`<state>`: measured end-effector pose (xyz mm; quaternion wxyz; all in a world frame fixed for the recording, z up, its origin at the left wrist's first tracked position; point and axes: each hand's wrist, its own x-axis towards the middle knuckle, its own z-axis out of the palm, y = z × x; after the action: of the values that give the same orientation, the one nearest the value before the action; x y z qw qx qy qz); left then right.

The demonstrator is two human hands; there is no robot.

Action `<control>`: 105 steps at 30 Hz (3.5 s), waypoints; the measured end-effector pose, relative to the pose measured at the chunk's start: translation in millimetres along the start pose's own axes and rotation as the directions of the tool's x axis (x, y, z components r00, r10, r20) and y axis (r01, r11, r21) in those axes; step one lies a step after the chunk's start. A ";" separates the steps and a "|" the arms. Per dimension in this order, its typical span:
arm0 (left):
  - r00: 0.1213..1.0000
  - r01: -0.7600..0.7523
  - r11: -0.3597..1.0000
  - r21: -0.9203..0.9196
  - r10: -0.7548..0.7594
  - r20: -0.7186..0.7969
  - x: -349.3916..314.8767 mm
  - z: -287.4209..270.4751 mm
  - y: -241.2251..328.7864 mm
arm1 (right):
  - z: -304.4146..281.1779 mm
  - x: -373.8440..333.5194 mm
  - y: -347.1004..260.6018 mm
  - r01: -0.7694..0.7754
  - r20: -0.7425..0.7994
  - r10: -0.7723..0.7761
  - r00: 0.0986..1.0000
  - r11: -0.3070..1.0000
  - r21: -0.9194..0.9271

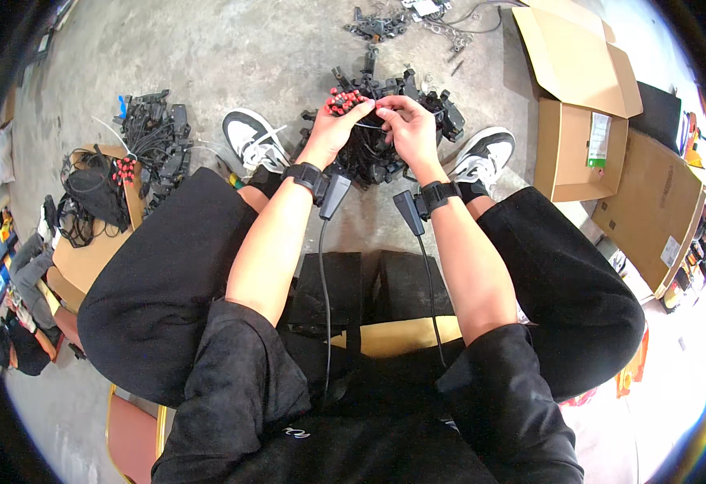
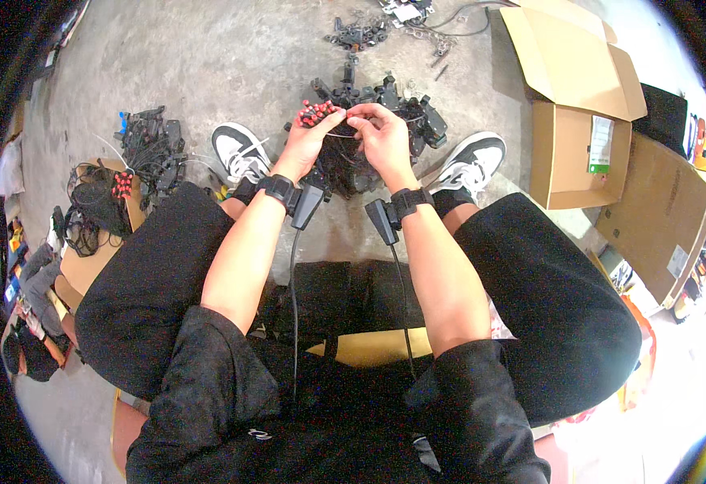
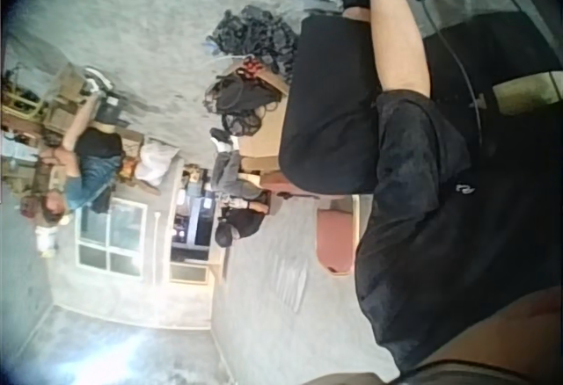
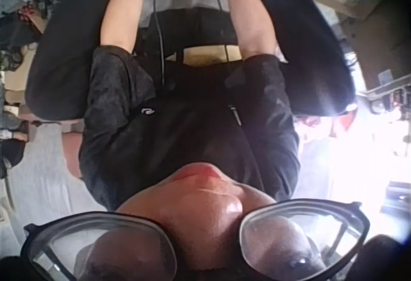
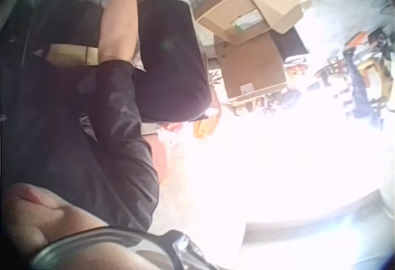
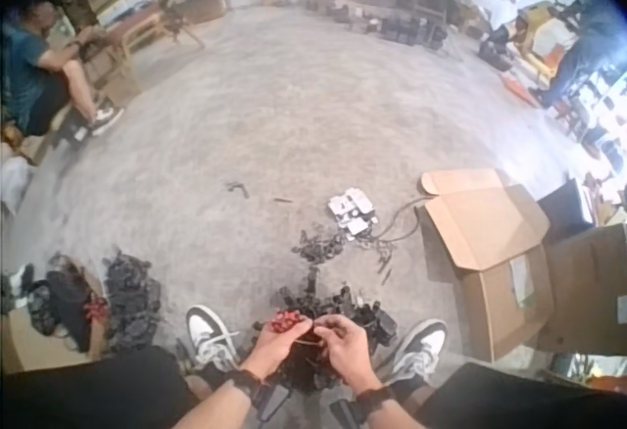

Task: The person picks up a bundle of red and black wires from a chair and gathers more wires from a pile on the floor. They wrap a white cable tie around the bundle of wires and secure it.

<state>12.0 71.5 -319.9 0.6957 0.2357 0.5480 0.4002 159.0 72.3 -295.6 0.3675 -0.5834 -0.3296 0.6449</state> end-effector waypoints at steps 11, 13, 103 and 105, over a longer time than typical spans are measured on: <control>0.999 -0.003 0.997 0.075 0.000 0.046 -0.3 0.7 2.6 | 5.4 3.6 -3.5 -0.011 -0.155 0.016 0.988 1.000 0.029; 0.997 -0.005 0.993 0.117 -0.004 0.076 -0.9 1.0 6.1 | -0.3 4.2 -6.3 -0.068 -0.135 0.076 0.988 0.996 0.062; 0.838 -0.528 0.670 0.523 0.511 0.192 -2.3 42.8 25.4 | -4.0 -27.5 8.5 -0.187 -0.192 0.147 0.970 0.959 -0.213; 0.856 -0.501 0.695 0.516 0.486 0.176 -6.4 46.0 31.8 | -0.8 -27.6 0.4 -0.210 -0.092 0.196 0.976 0.960 -0.185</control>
<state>45.8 89.4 -278.5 0.4729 0.5666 0.5462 0.3962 161.1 48.4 -281.9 0.2526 -0.6704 -0.3157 0.6222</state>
